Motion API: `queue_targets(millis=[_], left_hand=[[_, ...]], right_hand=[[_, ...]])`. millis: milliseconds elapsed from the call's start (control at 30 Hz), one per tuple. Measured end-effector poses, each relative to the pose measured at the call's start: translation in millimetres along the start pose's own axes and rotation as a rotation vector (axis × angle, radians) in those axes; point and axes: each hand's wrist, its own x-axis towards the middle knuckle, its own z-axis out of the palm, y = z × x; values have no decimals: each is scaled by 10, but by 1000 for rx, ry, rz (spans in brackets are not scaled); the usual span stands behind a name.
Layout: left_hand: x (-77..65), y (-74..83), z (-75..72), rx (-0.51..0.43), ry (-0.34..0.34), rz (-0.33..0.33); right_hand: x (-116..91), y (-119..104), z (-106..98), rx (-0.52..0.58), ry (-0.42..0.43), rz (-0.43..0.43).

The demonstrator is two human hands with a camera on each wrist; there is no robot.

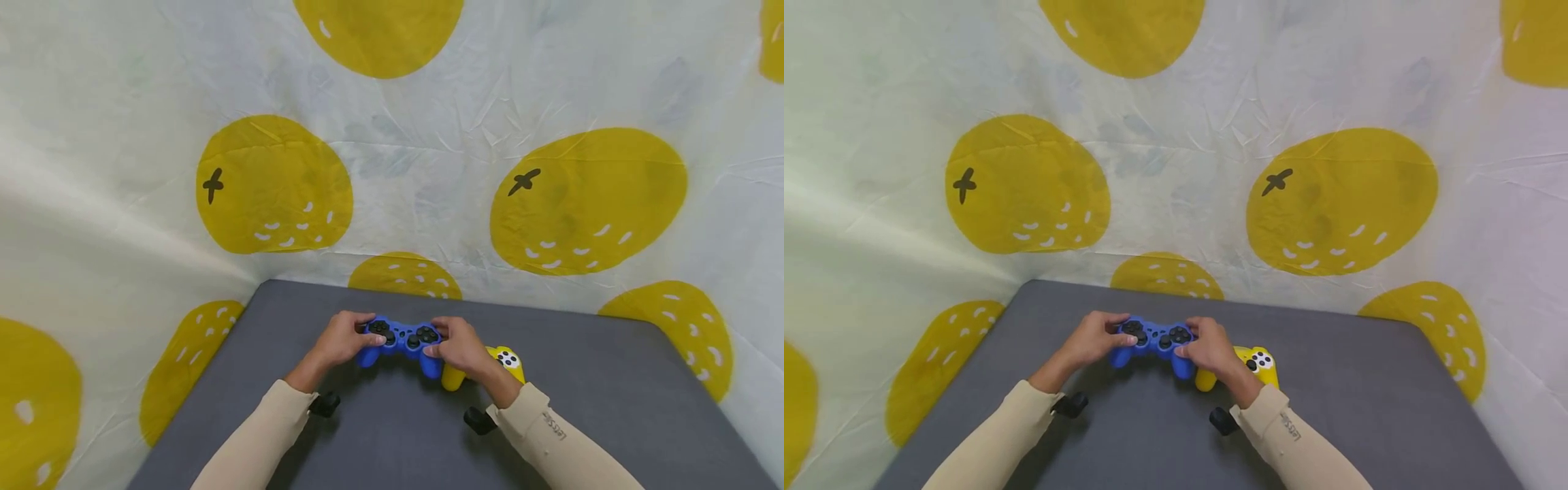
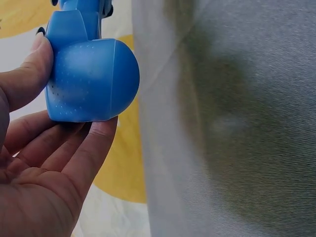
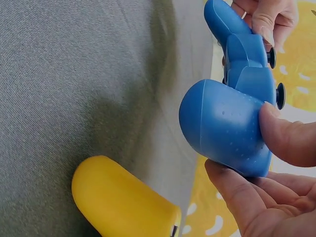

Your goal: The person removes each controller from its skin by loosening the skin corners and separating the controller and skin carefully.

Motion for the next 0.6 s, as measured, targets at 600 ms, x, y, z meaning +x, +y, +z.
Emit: queue_targets(millis=[600], left_hand=[[-11,190,-138,-53,5,-23]], right_hand=[[-7,-145,-186,76,-21,15]])
